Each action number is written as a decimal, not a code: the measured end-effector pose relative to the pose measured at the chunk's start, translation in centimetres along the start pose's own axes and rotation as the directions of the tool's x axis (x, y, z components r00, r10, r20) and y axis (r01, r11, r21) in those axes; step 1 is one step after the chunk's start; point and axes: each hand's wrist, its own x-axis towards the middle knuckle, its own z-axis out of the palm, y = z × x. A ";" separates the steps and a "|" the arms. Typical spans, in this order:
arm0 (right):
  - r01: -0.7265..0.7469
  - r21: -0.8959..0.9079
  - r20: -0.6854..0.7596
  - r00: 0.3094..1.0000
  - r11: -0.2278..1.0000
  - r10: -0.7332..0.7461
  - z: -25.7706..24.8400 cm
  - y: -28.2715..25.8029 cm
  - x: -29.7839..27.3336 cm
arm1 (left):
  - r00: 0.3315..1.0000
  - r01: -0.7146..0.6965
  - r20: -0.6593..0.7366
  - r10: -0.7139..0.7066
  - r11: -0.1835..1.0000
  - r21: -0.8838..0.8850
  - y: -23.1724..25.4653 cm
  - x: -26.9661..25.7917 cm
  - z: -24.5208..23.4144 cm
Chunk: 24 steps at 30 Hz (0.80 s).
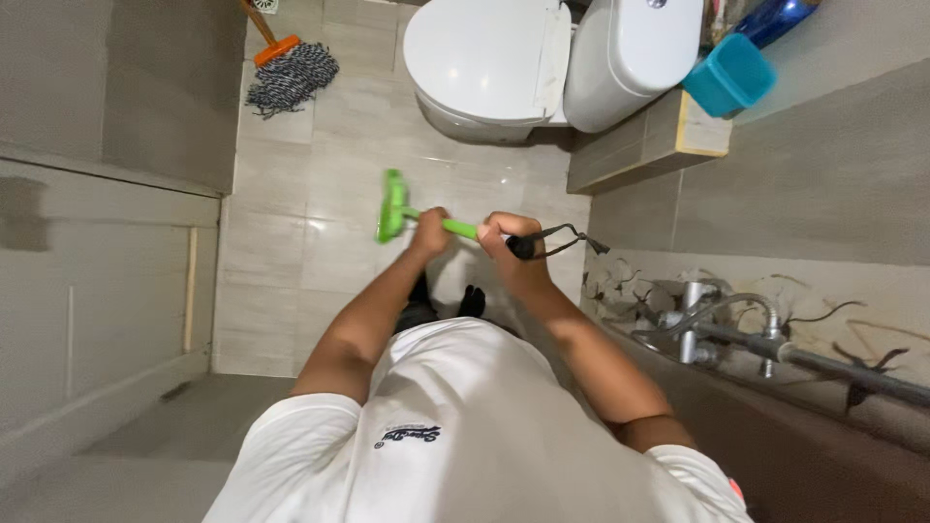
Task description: The person uses a green squeegee to push water across the tiled bathroom floor toward a drain, while holding a pair of glasses in their other hand.
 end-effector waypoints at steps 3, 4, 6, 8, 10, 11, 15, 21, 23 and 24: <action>-0.031 -0.121 -0.004 1.000 0.992 0.031 0.6 -2.5 0.7 | 0.995 0.022 0.097 -0.014 0.997 -0.080 5.2 0.2 0.4; -0.033 -0.136 -0.003 0.999 0.990 0.033 0.8 -3.2 1.0 | 0.991 -0.015 0.129 0.032 0.992 -0.126 7.4 0.2 -0.2; -0.014 -0.163 -0.004 1.000 0.987 0.014 1.0 -4.3 1.7 | 0.862 -0.097 0.341 0.375 0.782 -0.616 11.5 0.4 -2.4; 0.027 -0.187 -0.006 1.000 0.982 -0.029 1.7 -4.9 2.4 | 0.619 0.044 0.318 0.718 0.373 -0.927 14.5 0.7 -4.1; -0.033 -0.220 -0.039 0.999 0.975 0.025 2.3 -5.2 3.3 | 0.704 0.058 0.419 0.574 0.542 -0.838 15.9 1.2 -4.3; -0.063 -0.235 -0.056 0.997 0.970 0.051 2.4 -5.4 3.7 | 0.743 0.069 0.455 0.491 0.619 -0.782 16.0 1.6 -4.1; 0.033 -0.124 -0.097 0.994 0.992 -0.045 1.8 -7.6 3.1 | 0.910 0.072 0.385 0.155 0.854 -0.515 12.3 1.0 -4.5; -0.094 0.115 -0.058 0.993 0.989 0.101 1.7 -5.0 3.9 | 0.991 -0.047 0.132 0.034 0.994 0.102 3.8 1.4 -8.0; -0.143 0.141 -0.027 0.989 0.980 0.148 3.5 -0.8 6.0 | 0.974 0.178 0.099 -0.204 0.958 0.226 0.6 1.6 -10.2; -0.098 0.211 0.008 0.995 0.973 0.098 4.6 1.3 6.7 | 0.980 0.185 0.025 -0.198 0.950 0.253 -1.1 1.7 -11.3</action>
